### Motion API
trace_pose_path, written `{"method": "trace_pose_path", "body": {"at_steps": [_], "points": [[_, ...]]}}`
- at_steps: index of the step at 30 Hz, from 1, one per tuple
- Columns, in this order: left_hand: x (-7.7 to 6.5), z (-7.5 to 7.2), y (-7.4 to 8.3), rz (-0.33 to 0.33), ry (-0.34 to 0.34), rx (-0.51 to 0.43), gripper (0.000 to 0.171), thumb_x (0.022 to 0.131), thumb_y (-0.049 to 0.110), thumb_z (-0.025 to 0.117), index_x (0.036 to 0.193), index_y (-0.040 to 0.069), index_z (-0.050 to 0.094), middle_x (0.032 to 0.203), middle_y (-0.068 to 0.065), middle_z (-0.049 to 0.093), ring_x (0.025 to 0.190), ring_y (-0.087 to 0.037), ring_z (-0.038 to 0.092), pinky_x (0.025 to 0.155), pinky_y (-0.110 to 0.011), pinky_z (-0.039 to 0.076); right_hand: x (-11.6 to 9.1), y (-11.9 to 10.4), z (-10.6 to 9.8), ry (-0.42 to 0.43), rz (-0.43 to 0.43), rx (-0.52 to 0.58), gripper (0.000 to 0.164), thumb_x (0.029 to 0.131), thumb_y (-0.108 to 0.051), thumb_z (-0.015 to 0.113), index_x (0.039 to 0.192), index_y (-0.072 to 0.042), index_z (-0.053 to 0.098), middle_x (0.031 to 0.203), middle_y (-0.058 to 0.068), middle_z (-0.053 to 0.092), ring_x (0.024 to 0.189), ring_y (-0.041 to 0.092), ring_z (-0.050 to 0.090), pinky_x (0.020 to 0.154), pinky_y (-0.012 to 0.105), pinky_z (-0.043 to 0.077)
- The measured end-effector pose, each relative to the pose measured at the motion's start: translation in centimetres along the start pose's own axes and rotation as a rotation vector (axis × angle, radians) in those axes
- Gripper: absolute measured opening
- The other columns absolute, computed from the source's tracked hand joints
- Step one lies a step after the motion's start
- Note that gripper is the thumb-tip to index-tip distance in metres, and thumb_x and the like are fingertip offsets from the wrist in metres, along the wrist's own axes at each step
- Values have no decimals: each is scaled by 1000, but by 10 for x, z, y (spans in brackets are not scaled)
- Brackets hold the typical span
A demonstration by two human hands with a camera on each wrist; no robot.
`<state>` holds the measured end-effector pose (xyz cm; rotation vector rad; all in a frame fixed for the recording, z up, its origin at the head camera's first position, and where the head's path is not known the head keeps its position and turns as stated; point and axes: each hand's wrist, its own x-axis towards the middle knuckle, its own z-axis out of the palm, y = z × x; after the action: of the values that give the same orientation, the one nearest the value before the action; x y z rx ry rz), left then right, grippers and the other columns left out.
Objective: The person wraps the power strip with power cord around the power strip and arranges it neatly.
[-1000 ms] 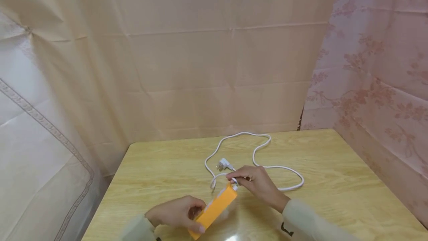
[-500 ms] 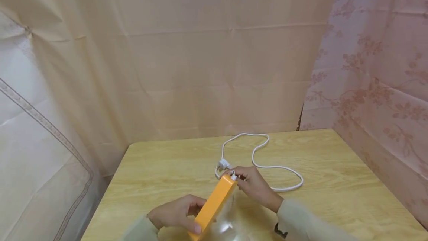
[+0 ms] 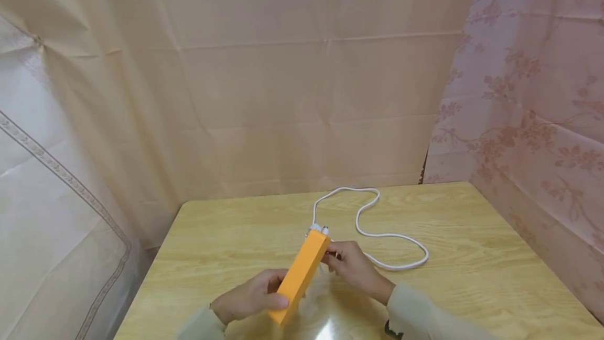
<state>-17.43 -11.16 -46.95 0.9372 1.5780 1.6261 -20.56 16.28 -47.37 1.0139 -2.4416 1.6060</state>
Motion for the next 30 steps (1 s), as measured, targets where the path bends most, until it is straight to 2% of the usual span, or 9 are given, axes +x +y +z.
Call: {"method": "trace_pose_path", "body": {"at_steps": [6, 11, 14, 19, 25, 30], "points": [[0, -1, 0, -27, 130, 11, 51, 103, 35, 60, 126, -10, 55, 102, 2, 65, 84, -8, 60, 75, -25, 54, 2, 0, 1, -4, 9, -32, 15, 100, -6, 65, 110, -5, 76, 84, 7, 73, 59, 15, 60, 51, 26, 50], [2, -1, -3, -3, 207, 63, 41, 103, 31, 63, 117, -8, 59, 98, 0, 64, 82, -8, 62, 74, -26, 55, 0, 0, 4, 8, 7, -74, 15, 101, -8, 65, 110, -9, 77, 92, -2, 76, 58, 6, 57, 50, 26, 50], [3, -1, -5, -9, 260, 126, 33, 102, 29, 66, 113, -2, 62, 99, 0, 65, 83, -8, 64, 74, -28, 57, -3, 0, 6, 11, 14, -95, 12, 99, -6, 67, 107, -7, 76, 88, -1, 75, 58, 2, 55, 50, 25, 49], [2, 0, -8, -49, 362, 241, 26, 97, 29, 73, 111, 8, 66, 100, 0, 65, 81, -8, 61, 71, -27, 57, -6, -1, 7, 3, 73, -100, 9, 96, -3, 69, 104, -1, 74, 82, 4, 72, 59, 1, 56, 52, 25, 51], [4, 2, -9, -47, 485, 462, 32, 93, 37, 78, 112, 12, 70, 101, 3, 64, 84, -9, 60, 72, -26, 55, -5, -3, 6, 13, 76, -152, 10, 97, -5, 69, 105, -1, 74, 84, 4, 73, 61, 0, 54, 52, 25, 50], [2, 6, -8, -99, 591, 587, 42, 89, 48, 78, 111, 14, 71, 98, 7, 61, 84, -9, 58, 70, -26, 52, -4, -3, 9, -1, 109, -182, 5, 96, -4, 70, 97, -7, 74, 77, 1, 70, 58, -1, 47, 50, 22, 44]]}}
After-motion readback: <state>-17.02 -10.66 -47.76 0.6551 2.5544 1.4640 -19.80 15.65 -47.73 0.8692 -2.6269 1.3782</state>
